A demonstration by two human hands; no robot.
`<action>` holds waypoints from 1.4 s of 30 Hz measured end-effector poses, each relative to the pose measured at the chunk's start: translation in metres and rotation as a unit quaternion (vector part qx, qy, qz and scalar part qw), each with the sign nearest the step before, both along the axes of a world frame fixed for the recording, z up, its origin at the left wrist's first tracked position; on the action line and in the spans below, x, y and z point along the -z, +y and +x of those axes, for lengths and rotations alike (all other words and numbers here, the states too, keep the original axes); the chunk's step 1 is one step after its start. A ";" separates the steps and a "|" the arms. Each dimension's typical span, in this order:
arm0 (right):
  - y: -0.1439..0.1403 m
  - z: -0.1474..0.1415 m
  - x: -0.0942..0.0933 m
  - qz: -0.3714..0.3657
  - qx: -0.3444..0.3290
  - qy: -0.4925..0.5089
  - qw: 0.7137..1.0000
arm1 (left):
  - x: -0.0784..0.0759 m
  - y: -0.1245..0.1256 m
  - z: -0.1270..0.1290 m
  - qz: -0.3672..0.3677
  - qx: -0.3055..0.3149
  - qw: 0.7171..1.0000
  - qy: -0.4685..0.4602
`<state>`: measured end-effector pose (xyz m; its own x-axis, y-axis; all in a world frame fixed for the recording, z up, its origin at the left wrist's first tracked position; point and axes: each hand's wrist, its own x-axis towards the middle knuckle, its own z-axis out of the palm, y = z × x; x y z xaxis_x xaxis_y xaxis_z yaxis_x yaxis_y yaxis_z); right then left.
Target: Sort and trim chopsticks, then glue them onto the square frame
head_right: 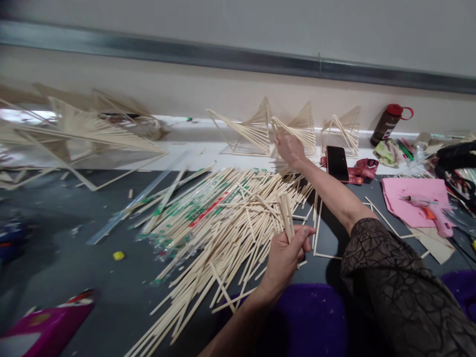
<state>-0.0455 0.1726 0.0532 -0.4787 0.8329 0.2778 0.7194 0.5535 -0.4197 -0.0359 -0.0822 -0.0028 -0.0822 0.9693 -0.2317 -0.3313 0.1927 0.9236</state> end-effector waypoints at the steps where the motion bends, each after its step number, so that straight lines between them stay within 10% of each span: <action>1: -0.004 0.004 -0.003 0.008 0.006 0.007 1.000 | 0.000 0.000 0.000 0.000 -0.001 1.000 0.000; 13: -0.135 0.136 -0.081 -0.093 0.038 0.121 0.988 | -0.013 0.008 0.005 0.024 -0.016 1.000 -0.002; 27: -0.215 0.242 -0.080 -0.063 0.108 0.088 0.988 | -0.028 0.004 0.012 0.097 -0.024 0.989 0.112; 34: -0.200 0.297 -0.034 -0.072 0.144 -0.011 0.987 | -0.046 0.001 0.014 0.076 -0.038 0.977 0.196; 37: -0.198 0.308 -0.012 -0.092 0.141 -0.091 0.981 | -0.045 0.002 0.008 0.087 -0.046 0.932 0.349; 42: -0.206 0.314 0.003 -0.107 0.133 -0.249 0.953 | -0.037 0.013 -0.015 0.063 -0.018 0.773 0.631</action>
<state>0.2684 -0.0337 0.0500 -0.2712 0.9553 -0.1180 0.9618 0.2641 -0.0718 -0.0511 -0.0695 0.0338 -0.1931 0.9693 0.1520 0.8461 0.0860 0.5260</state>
